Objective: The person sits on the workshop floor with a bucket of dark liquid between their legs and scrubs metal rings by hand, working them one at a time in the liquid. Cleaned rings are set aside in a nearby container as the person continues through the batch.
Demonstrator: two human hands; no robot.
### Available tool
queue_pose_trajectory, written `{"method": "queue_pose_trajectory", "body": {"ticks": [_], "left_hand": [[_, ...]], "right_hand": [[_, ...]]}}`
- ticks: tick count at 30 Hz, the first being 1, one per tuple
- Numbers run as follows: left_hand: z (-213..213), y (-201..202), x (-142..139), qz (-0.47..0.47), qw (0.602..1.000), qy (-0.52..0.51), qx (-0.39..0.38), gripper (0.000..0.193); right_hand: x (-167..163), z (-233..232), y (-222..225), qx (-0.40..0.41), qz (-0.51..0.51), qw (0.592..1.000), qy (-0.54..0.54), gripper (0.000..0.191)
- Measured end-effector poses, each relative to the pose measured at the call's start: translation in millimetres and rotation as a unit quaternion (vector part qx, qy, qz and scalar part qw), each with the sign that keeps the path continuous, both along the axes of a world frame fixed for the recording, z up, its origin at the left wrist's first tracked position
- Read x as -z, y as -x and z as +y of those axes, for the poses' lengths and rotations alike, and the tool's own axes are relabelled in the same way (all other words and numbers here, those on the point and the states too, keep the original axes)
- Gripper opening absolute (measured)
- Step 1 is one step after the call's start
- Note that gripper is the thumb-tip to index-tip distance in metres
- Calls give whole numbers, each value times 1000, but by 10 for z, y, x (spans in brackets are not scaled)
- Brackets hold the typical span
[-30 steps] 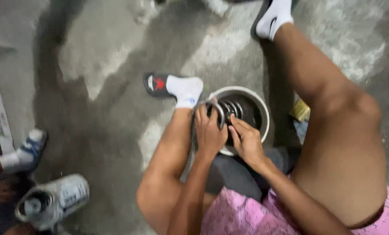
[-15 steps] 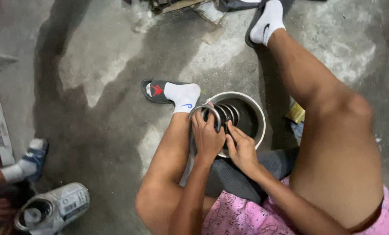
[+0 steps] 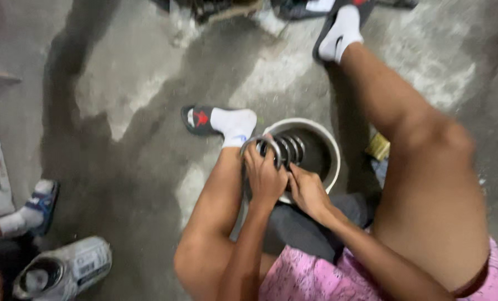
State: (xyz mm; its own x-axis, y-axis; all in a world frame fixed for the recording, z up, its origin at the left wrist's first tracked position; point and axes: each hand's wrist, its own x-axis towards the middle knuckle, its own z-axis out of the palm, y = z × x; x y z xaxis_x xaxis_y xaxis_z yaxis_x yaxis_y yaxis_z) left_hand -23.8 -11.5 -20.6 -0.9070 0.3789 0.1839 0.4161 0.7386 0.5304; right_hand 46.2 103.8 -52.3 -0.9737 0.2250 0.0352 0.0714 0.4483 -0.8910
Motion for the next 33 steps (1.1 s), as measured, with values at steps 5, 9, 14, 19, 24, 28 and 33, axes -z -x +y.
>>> {"method": "queue_pose_trajectory", "body": {"ticks": [5,9,14,19,24,28,33], "left_hand": [[-4,14,10,0,1000,15,-3,70],[3,33,-2,-1,1000,13,4,70],[-16,-12,-3,-25,1000,13,-7,76],[-6,13,-37,-16,1000,15,0,79],[18,-10,-73,-22,1000,-7,2,75],[43,-24,-68,-17,1000,24,1,71],[6,-68,-95,-30,999,34,23,79]], "right_hand": [[318,-35,-160,54,-124,987,90,34],[461,19,-169,53,-115,916,380,38],[530,-31,-239,85,-86,926,357,29],[491,-37,-83,113,-82,927,347,18],[435,25,70,123,-83,933,329,14],[377,152,189,110,-77,940,312,14],[302,346,480,100,-87,953,273,20]]}}
